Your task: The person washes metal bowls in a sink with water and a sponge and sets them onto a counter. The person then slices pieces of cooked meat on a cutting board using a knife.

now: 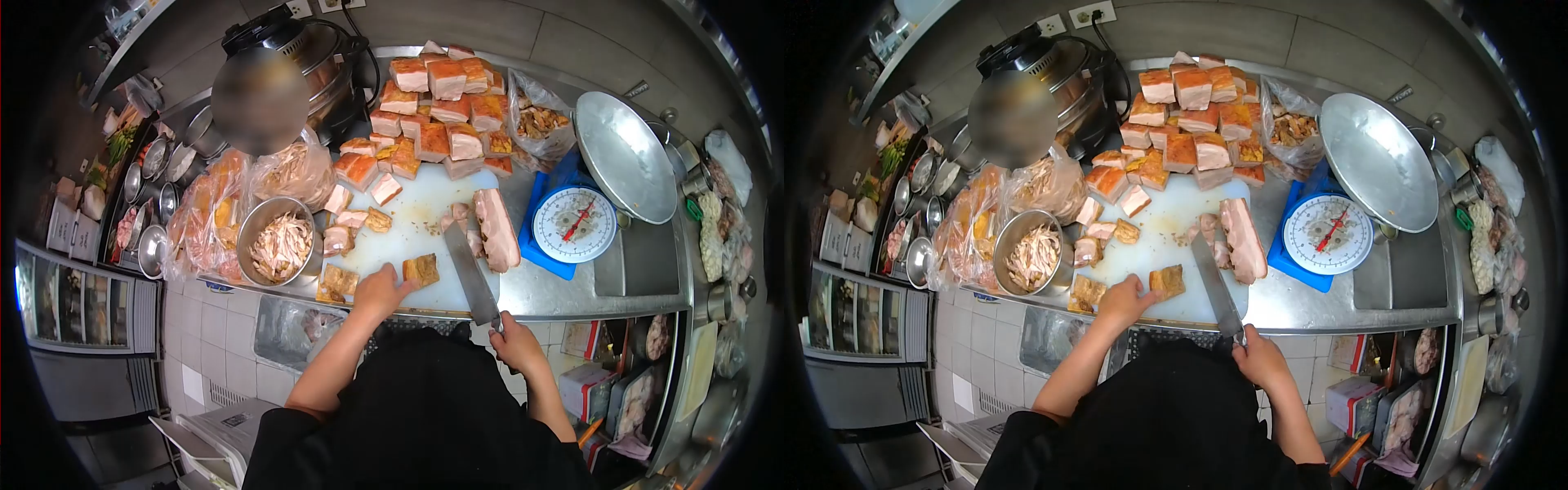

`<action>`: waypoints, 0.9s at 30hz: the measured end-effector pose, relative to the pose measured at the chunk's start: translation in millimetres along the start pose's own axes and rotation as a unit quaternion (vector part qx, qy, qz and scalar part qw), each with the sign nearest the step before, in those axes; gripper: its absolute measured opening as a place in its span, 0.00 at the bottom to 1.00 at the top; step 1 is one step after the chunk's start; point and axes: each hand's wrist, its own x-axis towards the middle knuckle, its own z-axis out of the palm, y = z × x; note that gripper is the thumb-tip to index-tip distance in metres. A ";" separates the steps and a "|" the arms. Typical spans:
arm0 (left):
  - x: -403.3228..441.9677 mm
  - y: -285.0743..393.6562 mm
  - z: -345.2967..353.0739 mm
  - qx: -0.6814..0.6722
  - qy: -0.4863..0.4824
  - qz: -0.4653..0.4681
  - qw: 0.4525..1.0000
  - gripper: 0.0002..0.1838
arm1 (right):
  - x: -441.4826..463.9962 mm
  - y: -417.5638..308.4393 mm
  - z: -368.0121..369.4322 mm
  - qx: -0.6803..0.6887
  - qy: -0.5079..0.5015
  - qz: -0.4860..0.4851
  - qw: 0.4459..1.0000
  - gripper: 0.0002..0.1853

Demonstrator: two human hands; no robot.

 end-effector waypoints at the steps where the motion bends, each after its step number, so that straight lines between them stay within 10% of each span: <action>1: -2.2 -5.6 0.4 -0.001 0.067 0.045 0.997 0.29 | -1.3 -1.3 -0.3 0.002 0.000 0.002 1.000 0.20; 5: 1.0 -12.2 -2.7 0.067 0.189 0.299 0.933 0.36 | -7.2 -14.5 -6.6 -0.015 -0.001 0.004 1.000 0.21; 27: 62.1 1.1 41.6 0.015 0.288 0.346 0.893 0.11 | -26.8 -55.3 -39.8 -0.192 0.017 -0.088 0.977 0.16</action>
